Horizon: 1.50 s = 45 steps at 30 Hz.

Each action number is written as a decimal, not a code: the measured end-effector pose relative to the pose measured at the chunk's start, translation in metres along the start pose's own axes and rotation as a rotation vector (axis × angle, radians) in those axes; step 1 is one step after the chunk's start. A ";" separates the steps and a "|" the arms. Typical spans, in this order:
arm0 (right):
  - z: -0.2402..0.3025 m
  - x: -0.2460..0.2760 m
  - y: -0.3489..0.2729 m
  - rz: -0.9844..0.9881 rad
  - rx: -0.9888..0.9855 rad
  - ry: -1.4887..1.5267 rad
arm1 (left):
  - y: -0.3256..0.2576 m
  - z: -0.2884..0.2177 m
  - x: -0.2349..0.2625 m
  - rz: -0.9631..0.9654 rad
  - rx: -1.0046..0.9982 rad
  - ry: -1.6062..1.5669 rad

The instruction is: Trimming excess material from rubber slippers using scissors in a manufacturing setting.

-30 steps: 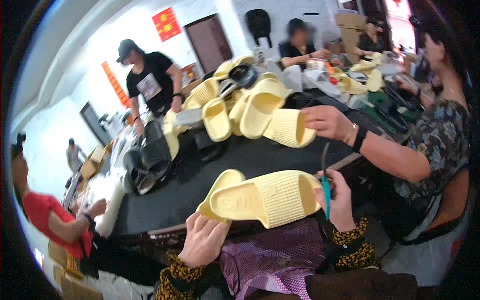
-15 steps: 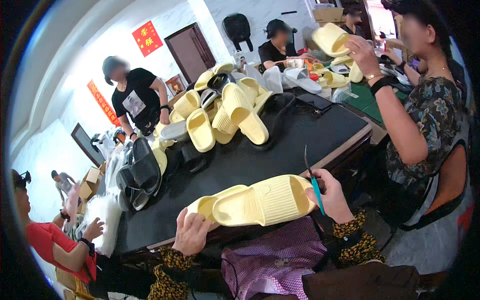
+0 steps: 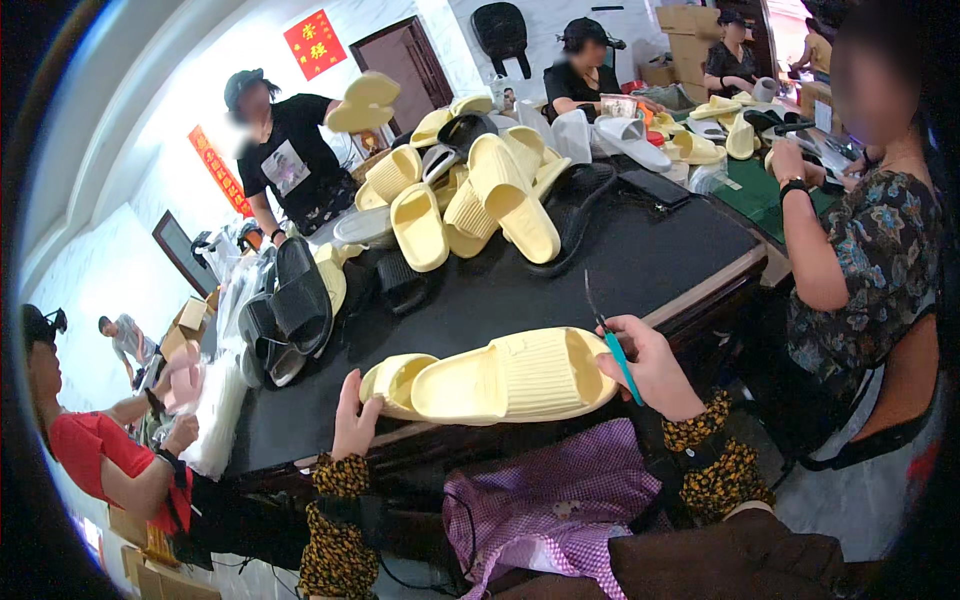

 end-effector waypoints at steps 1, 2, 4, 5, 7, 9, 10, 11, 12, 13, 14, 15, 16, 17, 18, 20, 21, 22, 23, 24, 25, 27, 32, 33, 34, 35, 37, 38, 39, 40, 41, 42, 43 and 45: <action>-0.002 -0.005 0.002 0.028 -0.021 0.010 | 0.000 0.003 0.001 -0.001 0.006 -0.002; -0.006 -0.009 0.005 0.046 -0.050 0.064 | 0.003 0.007 0.002 0.020 0.045 -0.048; -0.010 -0.020 0.009 0.068 -0.122 0.142 | 0.003 0.002 -0.005 0.047 0.110 -0.168; -0.013 -0.027 0.009 0.084 -0.192 0.220 | 0.006 0.004 -0.006 0.046 0.115 -0.171; -0.010 -0.034 0.007 0.079 -0.202 0.239 | 0.006 0.001 -0.007 0.047 0.100 -0.122; -0.018 -0.036 0.004 0.007 -0.174 0.315 | 0.003 0.000 -0.010 0.061 0.105 -0.129; -0.019 -0.037 0.000 0.011 -0.189 0.310 | 0.002 0.001 -0.013 0.078 0.111 -0.130; -0.017 -0.038 -0.004 0.012 -0.191 0.308 | 0.006 0.012 -0.013 0.079 0.114 -0.132; -0.014 -0.044 -0.009 -0.001 -0.201 0.365 | 0.010 0.029 -0.001 0.033 0.054 -0.080; -0.014 -0.046 -0.014 -0.027 -0.215 0.414 | 0.012 0.029 0.001 0.001 -0.009 -0.030; -0.017 -0.050 -0.020 -0.012 -0.235 0.496 | 0.013 0.034 0.003 -0.001 -0.012 -0.030; -0.017 -0.049 -0.025 -0.015 -0.233 0.494 | 0.012 0.032 0.000 -0.007 -0.031 -0.011; -0.016 -0.050 -0.032 -0.019 -0.269 0.548 | 0.012 0.029 -0.001 -0.013 -0.051 0.009; -0.015 -0.052 -0.037 -0.022 -0.305 0.604 | 0.014 0.028 -0.002 -0.012 -0.054 0.009; -0.012 -0.052 -0.044 -0.009 -0.357 0.628 | 0.011 0.024 -0.003 -0.032 -0.083 0.073; -0.010 -0.053 -0.054 -0.009 -0.392 0.665 | 0.009 0.020 -0.006 -0.048 -0.111 0.138; -0.012 -0.057 -0.060 -0.004 -0.426 0.707 | 0.007 0.020 -0.004 -0.060 -0.110 0.140; -0.016 -0.058 -0.066 -0.015 -0.448 0.739 | 0.007 0.020 -0.003 -0.071 -0.109 0.143; -0.017 -0.061 -0.070 -0.016 -0.451 0.742 | 0.007 0.022 -0.003 -0.070 -0.107 0.146; -0.018 -0.059 -0.073 -0.067 -0.455 0.733 | 0.008 0.023 -0.003 -0.079 -0.097 0.090; -0.019 -0.056 -0.076 -0.118 -0.459 0.723 | 0.009 0.023 -0.004 -0.088 -0.087 0.035; -0.012 -0.056 -0.078 -0.139 -0.442 0.719 | 0.005 0.018 -0.005 -0.104 -0.111 0.070; -0.002 -0.063 -0.075 -0.072 -0.394 0.643 | 0.003 0.017 -0.006 -0.166 -0.233 0.231; -0.003 -0.063 -0.073 -0.076 -0.395 0.642 | 0.003 0.018 -0.006 -0.178 -0.231 0.236; -0.002 -0.063 -0.070 -0.072 -0.379 0.656 | 0.003 0.020 -0.006 -0.191 -0.229 0.240; -0.002 -0.064 -0.067 -0.067 -0.363 0.670 | 0.004 0.020 -0.006 -0.186 -0.231 0.239; 0.001 -0.066 -0.065 -0.091 -0.342 0.676 | 0.003 0.019 -0.005 -0.212 -0.207 0.237; 0.002 -0.067 -0.065 -0.085 -0.325 0.691 | 0.006 0.026 -0.003 -0.213 -0.228 0.269; 0.002 -0.068 -0.065 -0.081 -0.309 0.706 | 0.006 0.024 -0.006 -0.205 -0.232 0.267; 0.000 -0.068 -0.065 -0.071 -0.319 0.699 | 0.006 0.023 -0.006 -0.213 -0.217 0.241; -0.001 -0.068 -0.065 -0.080 -0.318 0.696 | 0.006 0.021 -0.005 -0.220 -0.202 0.214; -0.001 -0.068 -0.064 -0.084 -0.325 0.712 | 0.002 0.014 -0.007 -0.216 -0.234 0.230; -0.002 -0.068 -0.065 -0.087 -0.332 0.727 | 0.002 0.013 -0.009 -0.210 -0.239 0.229; -0.005 -0.067 -0.067 -0.097 -0.333 0.752 | 0.005 0.020 -0.008 -0.229 -0.151 0.253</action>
Point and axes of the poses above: each hand's wrist, its own y-axis towards the middle knuckle, its own x-axis out of the back of the hand, z = x × y, the point moved 8 cm from there along y, towards the middle knuckle, and after that the axes turned 12 degrees about x, right-handed, at the moved point
